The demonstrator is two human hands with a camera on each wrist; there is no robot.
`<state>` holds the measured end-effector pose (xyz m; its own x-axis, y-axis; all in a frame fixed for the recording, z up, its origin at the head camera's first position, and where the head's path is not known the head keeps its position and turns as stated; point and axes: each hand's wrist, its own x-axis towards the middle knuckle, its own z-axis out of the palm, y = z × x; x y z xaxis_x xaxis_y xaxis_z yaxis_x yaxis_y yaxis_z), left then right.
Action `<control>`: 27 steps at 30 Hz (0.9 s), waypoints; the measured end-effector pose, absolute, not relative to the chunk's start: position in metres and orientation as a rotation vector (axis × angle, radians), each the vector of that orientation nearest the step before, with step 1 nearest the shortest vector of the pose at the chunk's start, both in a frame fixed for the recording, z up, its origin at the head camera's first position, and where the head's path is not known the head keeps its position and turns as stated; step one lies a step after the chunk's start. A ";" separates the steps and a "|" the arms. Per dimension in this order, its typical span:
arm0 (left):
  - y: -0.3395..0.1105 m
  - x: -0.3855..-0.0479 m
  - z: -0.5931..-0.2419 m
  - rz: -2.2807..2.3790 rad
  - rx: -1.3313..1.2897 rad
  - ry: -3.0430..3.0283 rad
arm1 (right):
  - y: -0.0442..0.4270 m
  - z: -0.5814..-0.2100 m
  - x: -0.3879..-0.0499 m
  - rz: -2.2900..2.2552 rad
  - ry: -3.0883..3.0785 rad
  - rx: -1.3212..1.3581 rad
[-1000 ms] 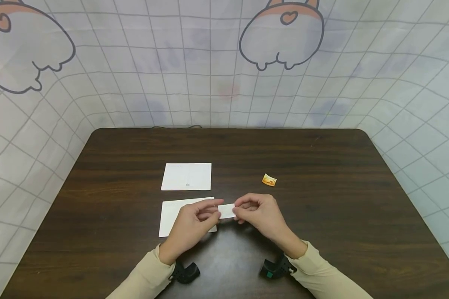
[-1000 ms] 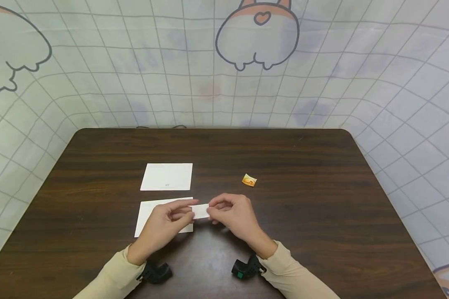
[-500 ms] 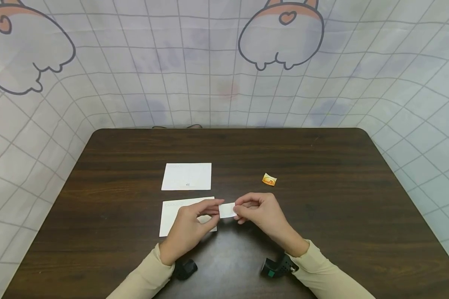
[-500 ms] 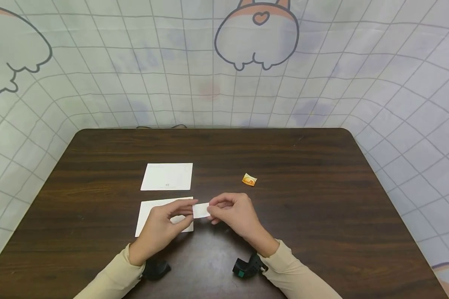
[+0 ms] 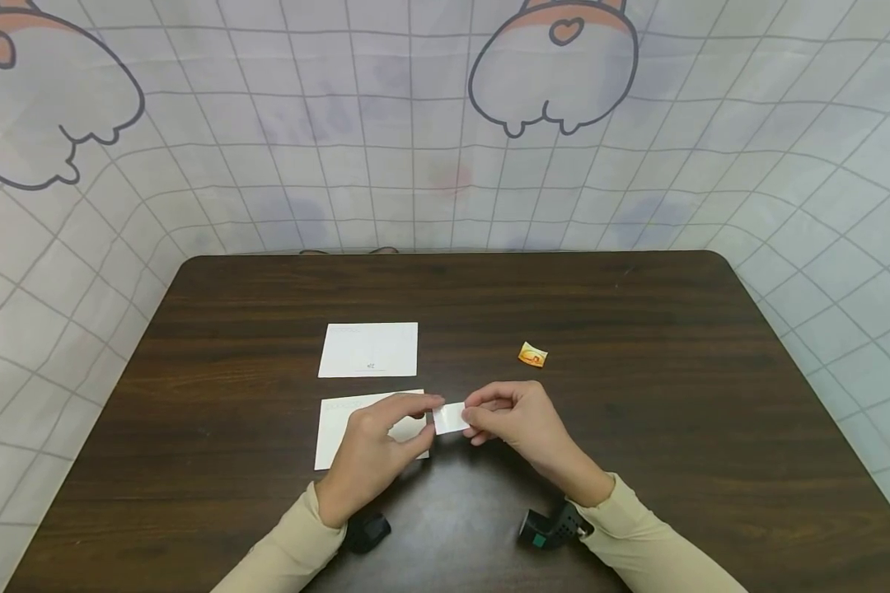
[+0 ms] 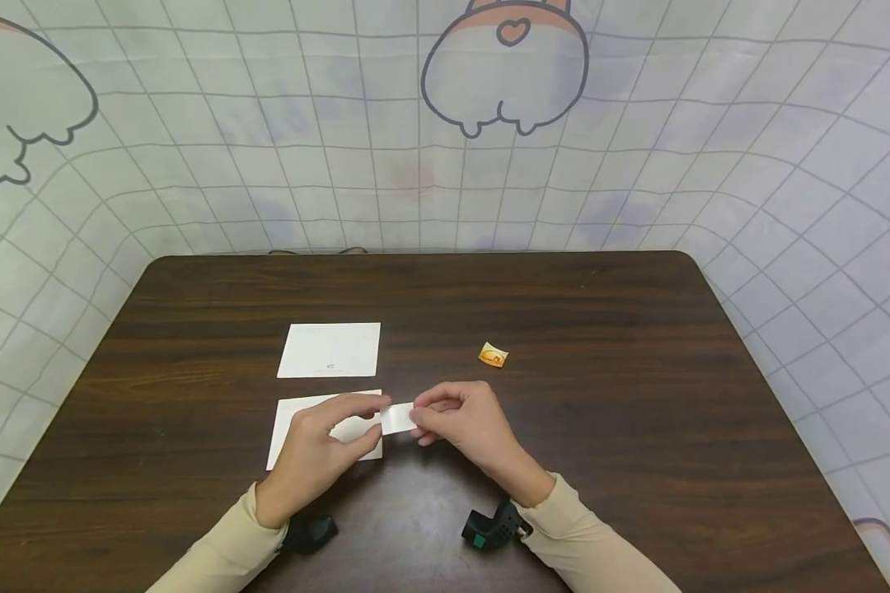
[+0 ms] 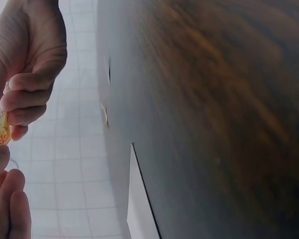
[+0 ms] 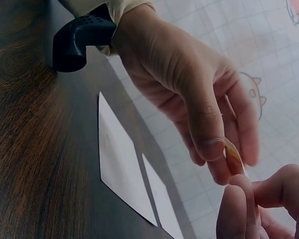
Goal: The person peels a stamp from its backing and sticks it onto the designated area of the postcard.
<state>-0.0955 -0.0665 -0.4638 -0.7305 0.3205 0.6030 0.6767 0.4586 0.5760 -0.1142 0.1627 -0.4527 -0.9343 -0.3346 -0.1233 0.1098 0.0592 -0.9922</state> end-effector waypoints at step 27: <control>-0.058 -0.092 -0.452 -1.392 -0.641 -2.371 | 0.166 -0.442 -0.109 -1.867 2.235 -0.462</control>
